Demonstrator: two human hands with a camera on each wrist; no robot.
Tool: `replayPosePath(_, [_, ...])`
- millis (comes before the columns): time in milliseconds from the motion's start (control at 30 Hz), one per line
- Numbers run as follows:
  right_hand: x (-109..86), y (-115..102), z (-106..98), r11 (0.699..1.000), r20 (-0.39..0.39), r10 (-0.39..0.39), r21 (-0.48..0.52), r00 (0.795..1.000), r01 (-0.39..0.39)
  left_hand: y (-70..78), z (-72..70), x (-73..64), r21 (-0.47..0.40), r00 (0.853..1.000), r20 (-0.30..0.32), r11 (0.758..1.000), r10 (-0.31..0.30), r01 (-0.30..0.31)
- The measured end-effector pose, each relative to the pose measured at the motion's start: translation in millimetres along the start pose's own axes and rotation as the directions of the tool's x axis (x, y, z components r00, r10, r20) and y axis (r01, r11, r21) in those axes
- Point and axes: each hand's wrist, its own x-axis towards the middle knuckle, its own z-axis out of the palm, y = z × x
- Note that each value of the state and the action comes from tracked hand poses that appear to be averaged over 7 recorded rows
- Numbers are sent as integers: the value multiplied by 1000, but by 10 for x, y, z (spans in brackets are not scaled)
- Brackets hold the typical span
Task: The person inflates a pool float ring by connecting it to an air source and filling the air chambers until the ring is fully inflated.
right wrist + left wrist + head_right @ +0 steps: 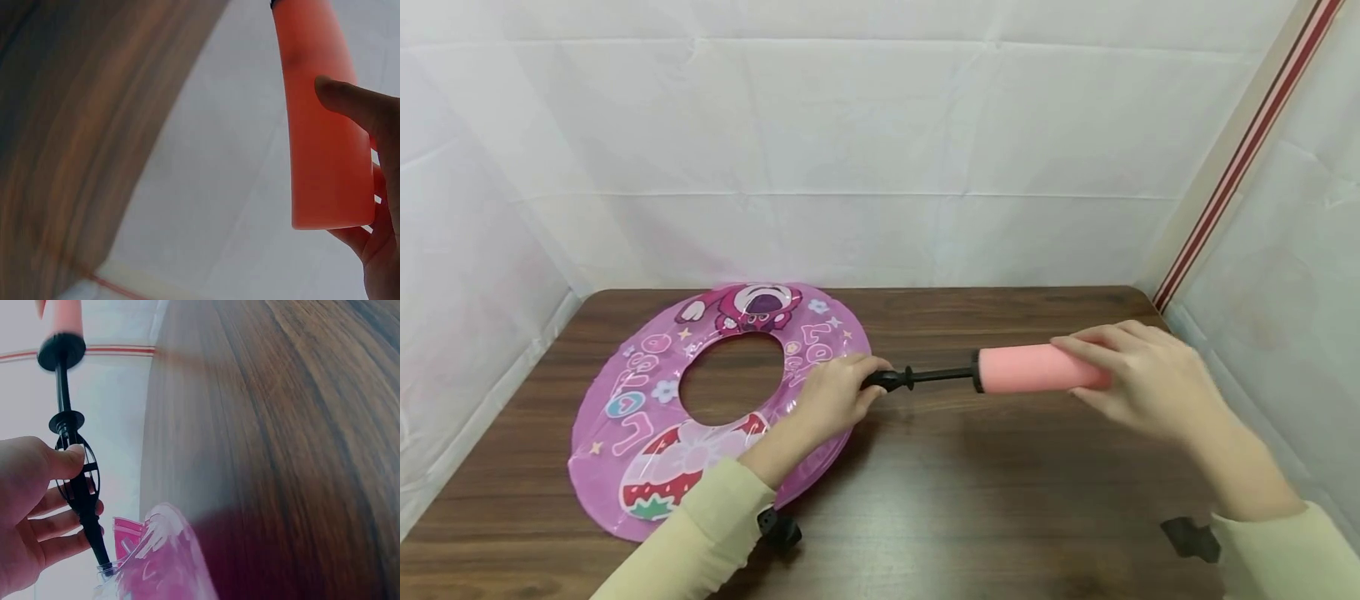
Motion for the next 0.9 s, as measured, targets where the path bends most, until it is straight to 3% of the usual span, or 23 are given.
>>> replayPosePath(200, [-50,62,-63,1000,-28,-18,-15,999,18,-19,8,-18,-1,1000,-24,1000,-11,11])
replayPosePath(433, [196,-205,249,989,-74,-148,12,986,149,26,23,9,19,999,-45,1000,1,0])
replayPosePath(600, [355,-343,394,981,-76,-190,17,979,192,51,40,8,34,995,-95,999,4,-1])
replayPosePath(733, [409,-393,448,980,-55,-197,19,979,198,61,48,2,35,994,-112,999,8,-4])
replayPosePath(900, [377,-362,423,985,-31,-167,39,985,169,56,38,3,18,997,-79,1000,-4,6])
